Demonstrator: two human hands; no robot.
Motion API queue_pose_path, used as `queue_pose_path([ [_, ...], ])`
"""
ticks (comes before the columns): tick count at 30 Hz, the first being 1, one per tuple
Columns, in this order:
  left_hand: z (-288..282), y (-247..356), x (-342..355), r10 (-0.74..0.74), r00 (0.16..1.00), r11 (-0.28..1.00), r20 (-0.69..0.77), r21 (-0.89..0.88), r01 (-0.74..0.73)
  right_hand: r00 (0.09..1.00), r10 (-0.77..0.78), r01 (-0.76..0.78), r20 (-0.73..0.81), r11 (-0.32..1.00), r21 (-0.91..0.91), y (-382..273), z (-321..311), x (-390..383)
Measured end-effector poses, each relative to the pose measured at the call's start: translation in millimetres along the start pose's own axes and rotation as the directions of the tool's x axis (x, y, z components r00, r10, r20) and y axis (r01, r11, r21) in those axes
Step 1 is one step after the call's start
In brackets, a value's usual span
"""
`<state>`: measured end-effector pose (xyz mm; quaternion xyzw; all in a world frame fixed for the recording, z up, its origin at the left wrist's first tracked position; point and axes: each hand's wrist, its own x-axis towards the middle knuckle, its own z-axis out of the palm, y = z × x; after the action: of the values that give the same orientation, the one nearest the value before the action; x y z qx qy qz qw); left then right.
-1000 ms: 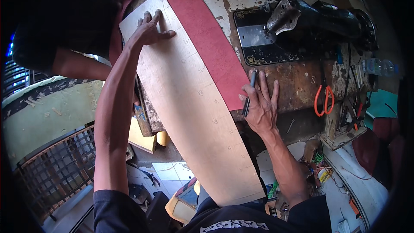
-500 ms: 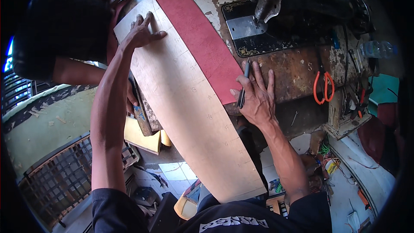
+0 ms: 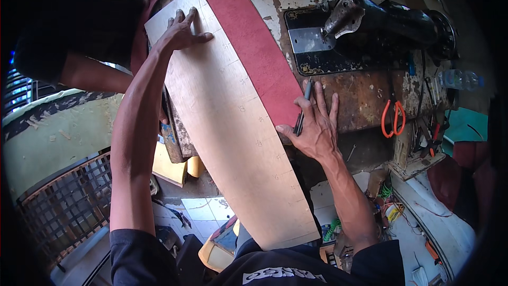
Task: The person places a wooden template onto a piece of red fabric, traces around the template with a pen, and then uses shears to cut the red fabric along the marked lines before carrying a bundle toward a couch.
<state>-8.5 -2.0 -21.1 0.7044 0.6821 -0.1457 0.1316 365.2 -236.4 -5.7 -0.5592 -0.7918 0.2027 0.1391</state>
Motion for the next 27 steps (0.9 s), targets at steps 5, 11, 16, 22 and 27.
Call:
queue_pose_path([
  [5,1,-4,-4,-0.009,1.0,1.0,-0.012,-0.01,0.009,1.0,0.009,-0.009,0.027,1.0,0.014,-3,3,3],
  [11,-7,8,-12,-0.035,0.998,0.994,0.058,-0.098,0.04,0.996,0.066,-0.066,0.055,0.998,-0.007,-9,4,-3],
  [16,-9,2,-20,-0.038,0.999,0.983,-0.007,-0.182,0.036,0.994,0.079,-0.079,0.073,0.997,-0.004,-11,4,1],
  [22,-7,-39,-30,-0.771,0.636,0.49,0.011,-0.627,0.605,0.992,0.086,-0.087,0.089,0.996,0.012,-14,3,2],
  [27,-1,-44,-36,-0.785,0.616,0.462,0.068,-0.598,0.655,0.993,0.084,-0.083,0.088,0.996,-0.007,-10,5,0],
])
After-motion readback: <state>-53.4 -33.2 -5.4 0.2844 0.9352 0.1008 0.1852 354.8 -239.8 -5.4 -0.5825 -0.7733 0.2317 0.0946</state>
